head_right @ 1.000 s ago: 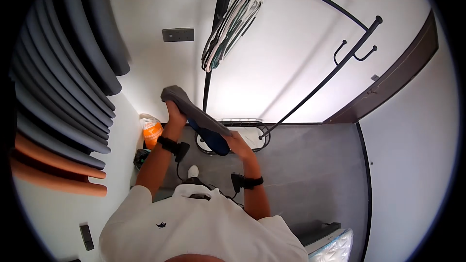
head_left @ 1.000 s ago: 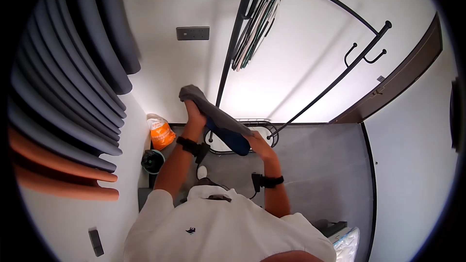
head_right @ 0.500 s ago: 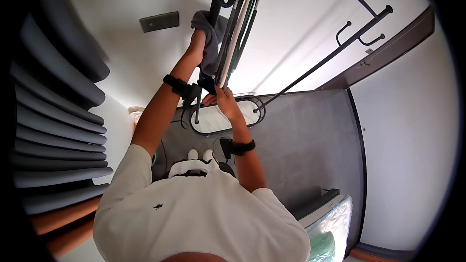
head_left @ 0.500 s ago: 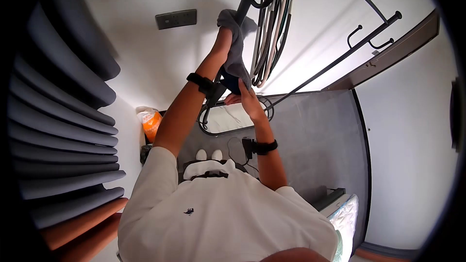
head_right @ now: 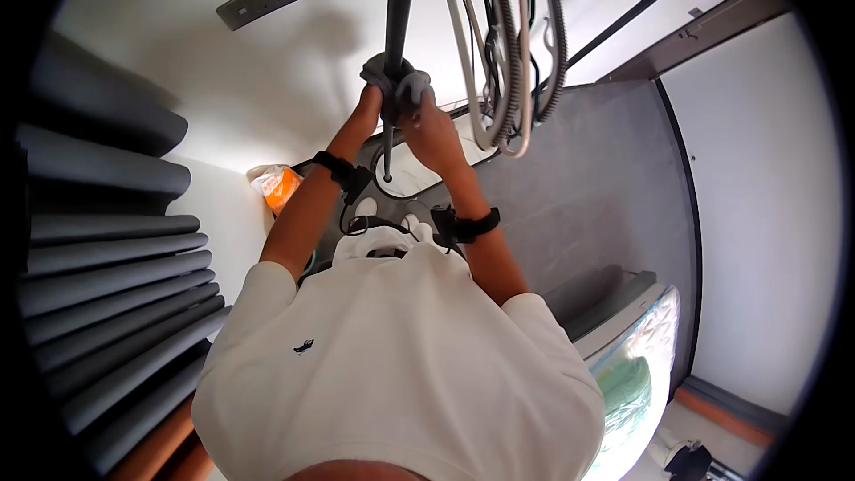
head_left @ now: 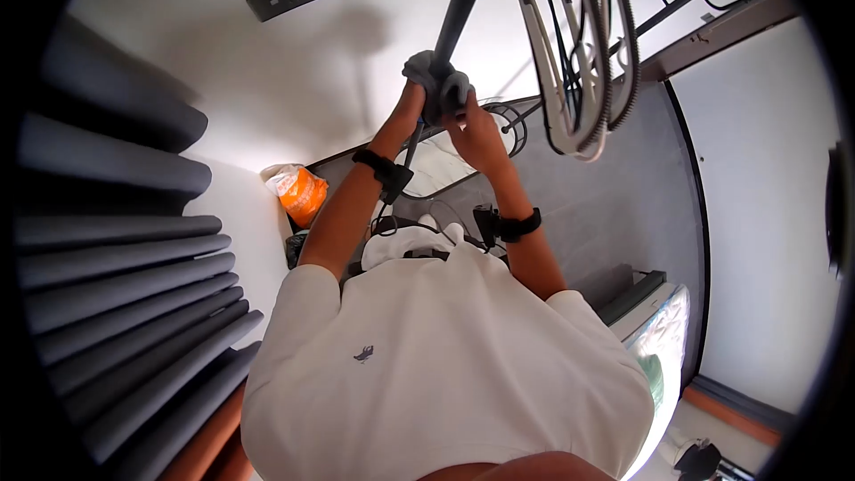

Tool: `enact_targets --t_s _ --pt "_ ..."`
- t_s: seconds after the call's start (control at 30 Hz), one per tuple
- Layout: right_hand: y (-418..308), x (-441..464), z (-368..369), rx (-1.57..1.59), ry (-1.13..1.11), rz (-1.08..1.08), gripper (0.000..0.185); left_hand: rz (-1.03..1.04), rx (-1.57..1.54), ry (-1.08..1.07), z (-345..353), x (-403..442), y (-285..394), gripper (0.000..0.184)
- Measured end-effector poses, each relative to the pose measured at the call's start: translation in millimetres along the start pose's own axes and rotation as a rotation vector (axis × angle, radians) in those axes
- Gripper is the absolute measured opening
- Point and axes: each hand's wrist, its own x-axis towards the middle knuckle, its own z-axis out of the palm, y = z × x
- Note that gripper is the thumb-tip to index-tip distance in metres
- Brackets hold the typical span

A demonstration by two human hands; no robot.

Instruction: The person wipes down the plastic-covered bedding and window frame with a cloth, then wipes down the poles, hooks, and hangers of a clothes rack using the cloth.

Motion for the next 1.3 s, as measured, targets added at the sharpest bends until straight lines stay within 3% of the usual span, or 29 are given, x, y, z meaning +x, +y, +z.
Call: enact_targets --t_s 0.03,0.07,0.13,0.2,0.27,0.3,0.37,0.4,0.47,0.53,0.6,0.67,0.73,0.8,0.87,0.9,0.93,1.0,1.03,1.07,1.13,1.2,1.23,1.27,1.3 --pt "-10 -1 -3 0.041 0.112 -0.132 0.019 0.017 -0.107 -0.193 -9 21 -8 0.045" --pt "-20 -5 -8 0.035 0.133 -0.091 0.019 0.016 -0.224 -0.385 -14 38 -23 0.041" --pt "-54 -3 -25 0.068 0.298 -0.187 0.017 0.083 -0.193 -0.617 20 17 30 0.034" --pt "-68 0 -31 0.029 0.513 -0.263 0.021 0.22 -0.105 -0.667 47 10 67 0.033" --pt "-79 2 -37 -0.122 0.628 -0.356 0.033 0.197 -0.176 -0.691 60 2 90 0.035" --pt "-82 3 -43 -0.133 0.652 -0.331 0.033 0.172 -0.168 -0.716 69 -1 95 0.035" --pt "-83 1 -49 -0.532 0.698 -0.426 0.055 0.133 -0.151 -0.717 80 -4 97 0.046" --pt "-79 3 -38 -0.565 0.725 -0.398 0.055 0.111 -0.152 -0.763 69 7 87 0.046" --pt "-62 -7 -37 -0.578 0.588 -0.438 0.071 -0.008 -0.343 -1.018 65 31 56 0.04" --pt "-52 -30 -46 -0.667 0.586 -0.357 0.078 -0.119 -0.302 -1.111 75 29 40 0.04" --pt "-36 -47 -47 -0.67 0.519 -0.316 0.081 -0.004 -0.188 -1.097 83 26 18 0.044" --pt "-17 -64 -39 -0.723 0.529 -0.26 0.089 -0.013 -0.196 -1.177 88 21 -6 0.041" --pt "0 -82 -29 -0.569 0.593 -0.058 0.099 -0.076 -0.206 -1.168 96 23 -45 0.04" --pt "8 -97 -27 -0.506 0.65 0.012 0.109 -0.146 -0.138 -1.183 102 22 -74 0.041" --pt "13 -107 -27 -0.443 0.872 0.21 0.113 -0.127 -0.068 -1.131 115 12 -79 0.044" --pt "25 -113 -29 -0.553 0.886 0.228 0.11 -0.23 -0.064 -1.112 123 5 -78 0.043" --pt "32 -118 -28 -0.554 0.889 0.239 0.11 -0.208 -0.003 -1.133 129 4 -85 0.041" --pt "42 -124 -24 -0.082 0.739 0.406 0.097 -0.396 -0.051 -1.151 136 7 -100 0.039" --pt "46 -124 -17 -0.126 0.769 0.36 0.085 -0.399 -0.051 -1.152 129 8 -104 0.039" --pt "53 -128 -6 -0.126 0.768 0.363 0.085 -0.376 0.127 -1.15 119 8 -108 0.038" --pt "63 -138 11 -0.229 0.645 0.558 0.067 -0.355 0.294 -1.138 97 4 -121 0.037" --pt "55 -145 13 -0.212 0.661 0.588 0.06 0.059 0.463 -1.18 85 -5 -127 0.037" --pt "49 -146 13 -0.189 0.678 0.62 0.054 -0.143 0.401 -1.053 87 -12 -123 0.037" --pt "45 -147 9 -0.196 0.653 0.622 0.054 -0.152 0.383 -1.035 93 -9 -118 0.037" --pt "36 -148 1 -0.23 0.733 0.601 0.047 -0.292 0.39 -1.112 101 -8 -108 0.037"
